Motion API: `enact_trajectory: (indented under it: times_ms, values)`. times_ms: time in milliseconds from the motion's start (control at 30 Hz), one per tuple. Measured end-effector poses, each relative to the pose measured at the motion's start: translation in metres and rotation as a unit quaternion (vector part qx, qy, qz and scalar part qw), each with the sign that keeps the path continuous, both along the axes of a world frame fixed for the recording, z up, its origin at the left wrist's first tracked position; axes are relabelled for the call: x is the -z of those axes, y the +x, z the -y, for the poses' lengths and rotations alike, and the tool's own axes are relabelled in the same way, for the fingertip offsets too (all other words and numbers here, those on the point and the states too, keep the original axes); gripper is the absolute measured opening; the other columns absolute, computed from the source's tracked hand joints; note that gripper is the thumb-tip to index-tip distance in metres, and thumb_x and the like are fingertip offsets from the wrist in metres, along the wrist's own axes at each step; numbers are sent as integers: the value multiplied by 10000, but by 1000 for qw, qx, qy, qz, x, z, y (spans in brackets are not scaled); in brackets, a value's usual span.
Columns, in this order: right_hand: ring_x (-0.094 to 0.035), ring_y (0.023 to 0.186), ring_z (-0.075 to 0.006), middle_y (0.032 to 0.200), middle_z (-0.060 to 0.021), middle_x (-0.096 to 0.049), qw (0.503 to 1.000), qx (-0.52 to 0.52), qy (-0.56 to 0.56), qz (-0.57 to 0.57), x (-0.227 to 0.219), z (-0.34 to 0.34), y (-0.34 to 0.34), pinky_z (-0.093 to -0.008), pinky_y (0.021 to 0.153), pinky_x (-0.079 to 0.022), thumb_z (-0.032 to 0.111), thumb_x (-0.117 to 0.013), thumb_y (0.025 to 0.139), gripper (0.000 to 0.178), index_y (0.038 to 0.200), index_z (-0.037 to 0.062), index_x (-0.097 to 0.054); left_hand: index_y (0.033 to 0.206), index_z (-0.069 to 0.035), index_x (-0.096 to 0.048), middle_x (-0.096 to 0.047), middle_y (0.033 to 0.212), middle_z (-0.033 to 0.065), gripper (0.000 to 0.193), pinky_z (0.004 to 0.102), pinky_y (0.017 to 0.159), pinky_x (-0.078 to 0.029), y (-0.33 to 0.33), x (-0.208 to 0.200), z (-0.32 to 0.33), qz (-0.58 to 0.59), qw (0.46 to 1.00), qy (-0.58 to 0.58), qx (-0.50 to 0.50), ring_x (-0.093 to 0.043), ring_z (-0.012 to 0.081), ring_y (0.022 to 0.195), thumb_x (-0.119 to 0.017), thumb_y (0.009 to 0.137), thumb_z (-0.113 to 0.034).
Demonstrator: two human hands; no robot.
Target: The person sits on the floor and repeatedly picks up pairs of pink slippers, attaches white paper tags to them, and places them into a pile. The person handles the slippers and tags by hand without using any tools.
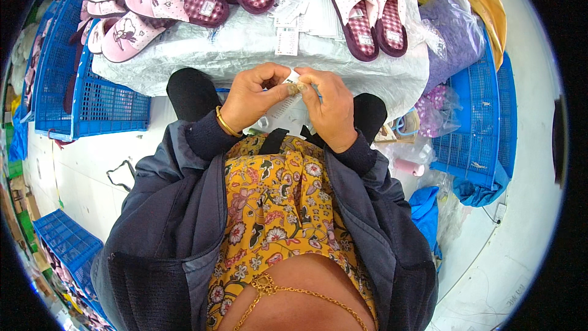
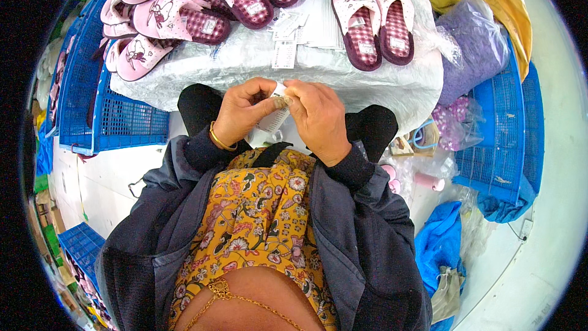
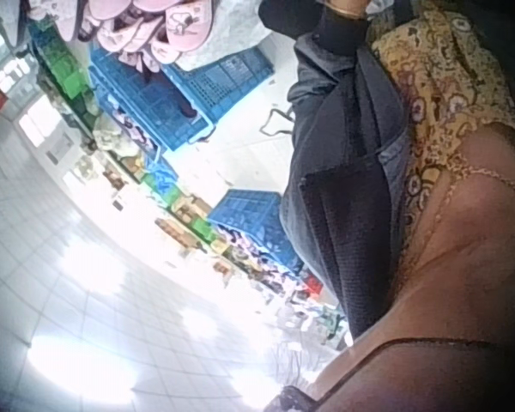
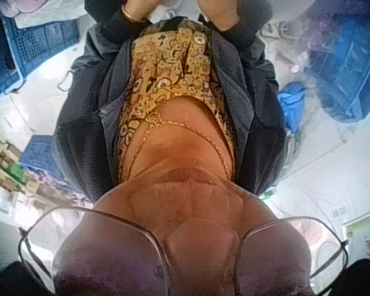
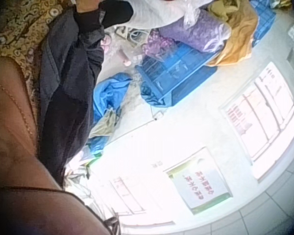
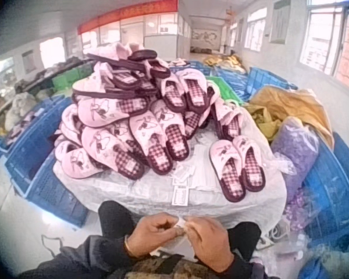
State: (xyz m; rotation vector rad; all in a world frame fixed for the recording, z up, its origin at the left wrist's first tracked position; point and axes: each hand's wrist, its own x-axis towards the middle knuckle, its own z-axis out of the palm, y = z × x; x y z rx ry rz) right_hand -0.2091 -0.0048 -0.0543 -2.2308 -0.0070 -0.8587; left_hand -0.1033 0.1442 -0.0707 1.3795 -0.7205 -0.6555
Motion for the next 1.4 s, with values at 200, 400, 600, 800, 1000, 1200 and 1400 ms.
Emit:
enact_trajectory:
  times_ms: [200, 400, 600, 800, 1000, 1200, 1400]
  values:
    - [-647, 782, -336, 878, -148, -657, 998, 14, 50, -40, 10, 0, -7, -396, 660, -509, 48, -653, 867, 148, 998, 30, -586, 1028, -21, -639, -624, 900, -20, 181, 197, 692, -457, -5, 2, 3, 75, 994, 49, -60, -542, 32, 799, -718, 871, -63]
    - [-636, 723, -256, 833, -136, -628, 979, 32, 182, -85, 10, -6, -9, -338, 652, -499, 44, -638, 895, 114, 995, 40, -584, 1012, -15, -614, -629, 913, -16, 112, 204, 745, -459, 6, 6, 6, -22, 999, 48, -1, -554, 46, 825, -649, 924, -74]
    - [-606, 699, -139, 840, -59, -657, 979, 26, 199, -19, 19, 9, -3, -257, 656, -489, 40, -663, 891, 88, 972, 19, -632, 993, -18, -617, -634, 899, -9, 88, 199, 746, -457, 8, 18, 8, -77, 997, 28, -17, -558, 47, 817, -638, 932, -79]
    - [-571, 722, -51, 830, -22, -658, 909, 12, 388, -153, 10, 2, -10, -213, 637, -472, 42, -701, 856, 238, 1077, 1, -624, 962, -22, -619, -634, 878, -16, 74, 194, 720, -459, 5, 18, 9, -49, 998, 15, -38, -558, 39, 802, -656, 919, -69]
    - [-577, 716, -56, 803, -27, -656, 903, 30, 392, -172, 13, 2, -8, -213, 627, -469, 65, -716, 847, 284, 1099, -9, -611, 962, -20, -621, -632, 865, -22, 77, 201, 704, -461, 0, 18, 9, -6, 999, 14, -40, -560, 40, 787, -666, 909, -53]
    - [-563, 728, -44, 825, -13, -651, 893, 14, 416, -174, 19, 6, -7, -208, 626, -456, 69, -705, 857, 257, 1079, -24, -616, 903, -13, -651, -633, 833, 33, 76, 251, 672, -466, -4, 4, 7, 221, 972, 33, -68, -582, 102, 758, -703, 852, -35]
    - [-484, 704, -24, 785, 46, -564, 857, -41, 481, -179, 21, 7, -13, -188, 616, -390, 54, -685, 871, 255, 1109, -10, -622, 899, -17, -658, -639, 865, 113, 128, 329, 667, -487, 1, 5, 3, 388, 918, -25, -82, -616, 249, 769, -714, 788, 13]
